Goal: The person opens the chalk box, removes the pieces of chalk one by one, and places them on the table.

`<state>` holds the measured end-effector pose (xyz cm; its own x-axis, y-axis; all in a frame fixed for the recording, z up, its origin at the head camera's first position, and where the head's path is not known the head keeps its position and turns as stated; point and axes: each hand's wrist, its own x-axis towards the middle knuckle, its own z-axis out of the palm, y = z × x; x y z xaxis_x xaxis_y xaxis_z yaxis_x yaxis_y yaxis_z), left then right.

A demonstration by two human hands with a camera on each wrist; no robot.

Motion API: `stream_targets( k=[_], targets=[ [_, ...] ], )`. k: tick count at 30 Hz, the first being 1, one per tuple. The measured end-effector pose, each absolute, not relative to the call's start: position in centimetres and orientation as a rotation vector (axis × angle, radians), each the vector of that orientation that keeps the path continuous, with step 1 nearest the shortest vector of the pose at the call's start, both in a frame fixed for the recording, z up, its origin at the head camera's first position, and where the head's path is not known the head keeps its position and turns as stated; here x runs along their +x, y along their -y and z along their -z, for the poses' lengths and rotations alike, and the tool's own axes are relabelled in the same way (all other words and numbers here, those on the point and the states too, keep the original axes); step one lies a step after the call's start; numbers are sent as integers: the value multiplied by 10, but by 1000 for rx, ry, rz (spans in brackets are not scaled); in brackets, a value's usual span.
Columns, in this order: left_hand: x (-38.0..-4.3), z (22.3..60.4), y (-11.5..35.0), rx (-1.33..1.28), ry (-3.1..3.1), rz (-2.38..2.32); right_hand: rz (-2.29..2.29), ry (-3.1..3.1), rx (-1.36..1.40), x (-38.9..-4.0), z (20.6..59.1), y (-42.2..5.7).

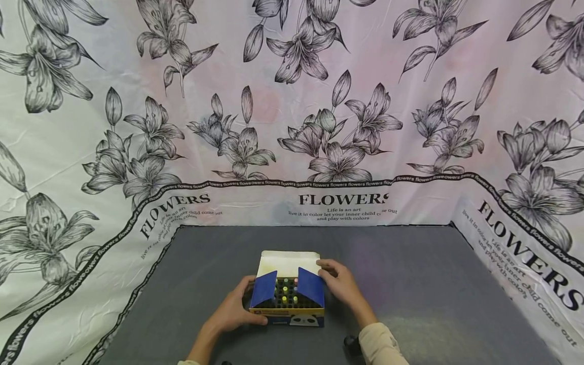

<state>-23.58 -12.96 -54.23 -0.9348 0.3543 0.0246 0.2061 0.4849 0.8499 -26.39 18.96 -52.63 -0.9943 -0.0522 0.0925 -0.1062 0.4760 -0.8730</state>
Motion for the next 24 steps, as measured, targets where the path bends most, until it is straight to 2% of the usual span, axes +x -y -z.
stream_targets(
  k=[11, 24],
  targets=[
    [-236, 542, 129, 473, -2539, -1418, -1509, 2454, 266, -254, 527, -193],
    [-230, 536, 132, 471, -2493, -1436, -1169, 2334, 460, -238, 519, -195]
  ],
)
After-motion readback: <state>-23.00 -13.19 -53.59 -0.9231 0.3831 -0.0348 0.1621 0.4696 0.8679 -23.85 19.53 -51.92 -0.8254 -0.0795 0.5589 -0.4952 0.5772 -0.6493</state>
